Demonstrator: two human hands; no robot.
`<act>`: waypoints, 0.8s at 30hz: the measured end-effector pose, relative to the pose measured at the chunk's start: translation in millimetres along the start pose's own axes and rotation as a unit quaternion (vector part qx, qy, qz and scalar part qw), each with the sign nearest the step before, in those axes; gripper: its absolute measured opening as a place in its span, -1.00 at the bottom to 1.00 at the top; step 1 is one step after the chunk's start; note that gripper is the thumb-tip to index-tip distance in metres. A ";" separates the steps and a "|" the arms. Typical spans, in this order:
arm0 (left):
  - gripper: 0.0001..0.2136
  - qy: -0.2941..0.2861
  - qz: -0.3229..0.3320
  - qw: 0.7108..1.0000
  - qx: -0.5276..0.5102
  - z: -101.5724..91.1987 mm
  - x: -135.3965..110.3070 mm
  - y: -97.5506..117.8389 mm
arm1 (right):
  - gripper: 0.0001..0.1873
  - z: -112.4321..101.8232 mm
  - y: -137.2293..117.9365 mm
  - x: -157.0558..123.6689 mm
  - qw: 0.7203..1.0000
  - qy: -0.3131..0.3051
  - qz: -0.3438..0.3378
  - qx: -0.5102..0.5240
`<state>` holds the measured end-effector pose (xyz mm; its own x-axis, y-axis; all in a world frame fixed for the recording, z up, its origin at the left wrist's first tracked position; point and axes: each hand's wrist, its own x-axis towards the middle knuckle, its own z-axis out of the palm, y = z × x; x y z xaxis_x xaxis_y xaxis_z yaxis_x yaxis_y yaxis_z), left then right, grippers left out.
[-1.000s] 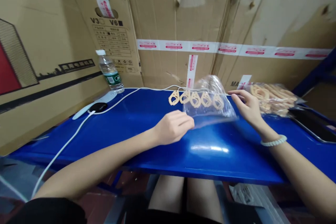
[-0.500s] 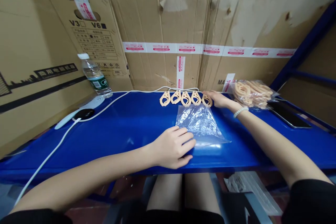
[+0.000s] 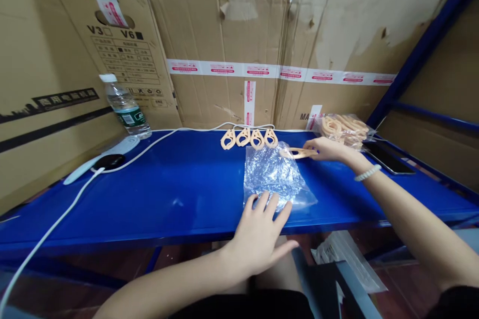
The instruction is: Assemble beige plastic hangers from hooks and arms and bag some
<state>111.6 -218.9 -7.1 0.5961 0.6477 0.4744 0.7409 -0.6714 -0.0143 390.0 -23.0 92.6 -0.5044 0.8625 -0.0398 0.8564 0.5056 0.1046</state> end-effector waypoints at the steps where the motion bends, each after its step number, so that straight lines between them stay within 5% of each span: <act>1: -0.37 0.012 0.003 1.000 0.011 3.5 -0.9 0.5 | -0.72 0.0 -1.5 -12.2 0.999 0.033 -0.016 0.014; 5: -0.42 0.036 0.015 0.998 0.050 12.0 -3.2 1.9 | -0.70 -2.7 -14.0 -60.8 0.959 0.268 -0.066 0.064; 10: -0.43 0.034 0.014 0.998 0.050 11.7 -3.3 1.7 | -0.86 -24.9 -68.1 -125.5 0.865 0.498 -0.011 0.063; 14: -0.41 0.037 0.012 0.998 0.048 11.9 -3.6 1.5 | -0.84 -31.8 -122.6 -172.5 0.882 0.469 0.014 0.054; 17: -0.45 0.038 0.010 0.998 0.045 13.2 -3.9 1.7 | -0.79 -24.9 -152.2 -188.2 0.914 0.386 -0.065 0.102; 20: -0.47 0.034 0.006 0.999 0.037 14.2 -4.4 2.1 | -0.66 -17.4 -171.1 -179.3 0.931 0.304 -0.139 0.145; 24: -0.43 0.045 -0.001 0.998 0.040 14.9 -4.7 2.2 | -0.64 -2.4 -180.7 -138.6 0.932 0.313 -0.178 0.026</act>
<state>115.1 -218.1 -22.5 0.5680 0.6116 0.5508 0.7661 -0.6375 -0.0821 305.0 -233.9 81.6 -0.7093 0.4678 0.5274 0.6182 0.7723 0.1463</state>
